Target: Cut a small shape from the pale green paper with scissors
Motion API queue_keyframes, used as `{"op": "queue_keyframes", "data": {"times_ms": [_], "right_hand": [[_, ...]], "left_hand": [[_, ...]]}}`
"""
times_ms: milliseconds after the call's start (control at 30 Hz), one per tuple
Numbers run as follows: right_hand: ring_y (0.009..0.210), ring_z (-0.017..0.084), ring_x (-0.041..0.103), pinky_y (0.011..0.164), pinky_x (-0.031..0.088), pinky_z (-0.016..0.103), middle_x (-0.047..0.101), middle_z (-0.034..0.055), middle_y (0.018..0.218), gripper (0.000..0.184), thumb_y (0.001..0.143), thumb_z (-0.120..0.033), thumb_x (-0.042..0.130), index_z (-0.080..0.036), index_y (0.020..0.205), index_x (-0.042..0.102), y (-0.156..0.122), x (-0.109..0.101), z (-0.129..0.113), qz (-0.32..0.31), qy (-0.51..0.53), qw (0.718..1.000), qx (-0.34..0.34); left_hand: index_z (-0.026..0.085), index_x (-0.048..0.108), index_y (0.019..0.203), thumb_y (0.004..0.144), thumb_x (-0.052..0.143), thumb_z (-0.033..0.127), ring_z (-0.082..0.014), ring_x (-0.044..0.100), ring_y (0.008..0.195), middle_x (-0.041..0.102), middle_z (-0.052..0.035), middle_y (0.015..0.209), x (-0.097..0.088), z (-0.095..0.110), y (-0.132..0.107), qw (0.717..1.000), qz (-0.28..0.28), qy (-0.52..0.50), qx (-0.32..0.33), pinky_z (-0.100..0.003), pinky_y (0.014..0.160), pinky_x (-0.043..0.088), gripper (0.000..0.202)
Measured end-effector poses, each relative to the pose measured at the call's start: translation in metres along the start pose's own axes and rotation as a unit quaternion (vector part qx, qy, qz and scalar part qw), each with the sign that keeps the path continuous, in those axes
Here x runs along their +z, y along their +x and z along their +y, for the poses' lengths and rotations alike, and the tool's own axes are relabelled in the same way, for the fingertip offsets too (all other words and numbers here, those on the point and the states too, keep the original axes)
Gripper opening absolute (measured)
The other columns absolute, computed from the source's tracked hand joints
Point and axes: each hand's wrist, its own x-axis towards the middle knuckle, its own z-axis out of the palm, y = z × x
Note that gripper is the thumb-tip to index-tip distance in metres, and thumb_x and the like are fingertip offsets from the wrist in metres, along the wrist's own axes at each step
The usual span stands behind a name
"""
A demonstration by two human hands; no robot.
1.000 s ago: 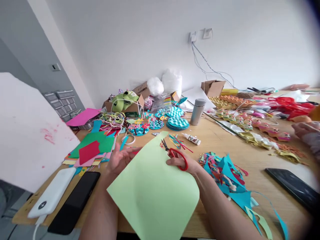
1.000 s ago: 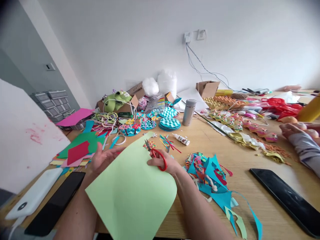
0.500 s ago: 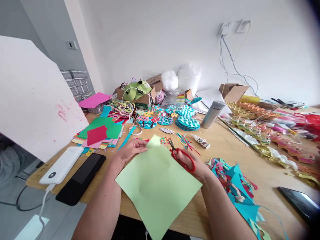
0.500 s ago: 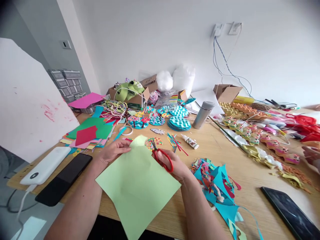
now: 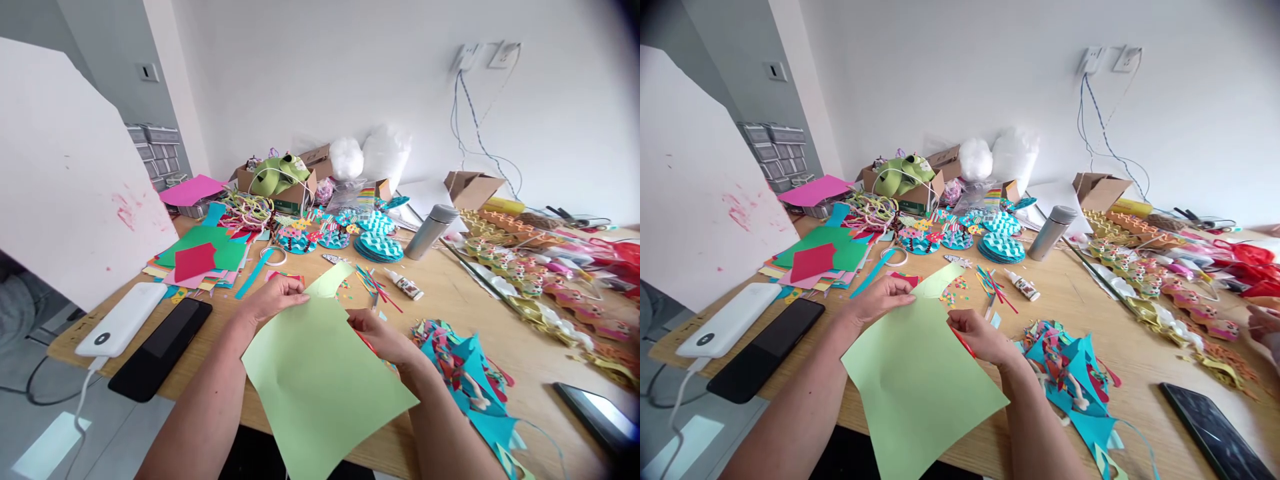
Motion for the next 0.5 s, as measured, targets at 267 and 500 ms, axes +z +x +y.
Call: {"op": "queue_keyframes", "data": {"times_ms": [267, 500], "right_hand": [[0.064, 0.019, 0.059, 0.055, 0.047, 0.028, 0.061, 0.0006, 0.059, 0.029, 0.07, -0.045, 0.074, -0.018, 0.069, 0.064, 0.0, 0.0, -0.004, 0.029, -0.019, 0.999, -0.018], [0.06, 0.017, 0.058, 0.054, 0.048, 0.027, 0.061, 0.0003, 0.058, 0.033, 0.071, -0.05, 0.071, -0.017, 0.072, 0.063, 0.001, 0.001, -0.003, 0.032, -0.036, 0.999, -0.011]], "left_hand": [[0.017, 0.044, 0.061, 0.079, 0.058, 0.037, -0.0079, 0.026, 0.053, 0.03, 0.0063, 0.057, -0.001, -0.002, 0.002, 0.999, -0.005, 0.043, 0.018, -0.025, 0.051, 0.017, 0.031], [0.018, 0.04, 0.057, 0.079, 0.056, 0.037, -0.008, 0.024, 0.052, 0.028, 0.0061, 0.054, 0.004, 0.009, 0.0, 0.997, -0.004, 0.073, 0.011, -0.025, 0.05, 0.016, 0.033]]}}
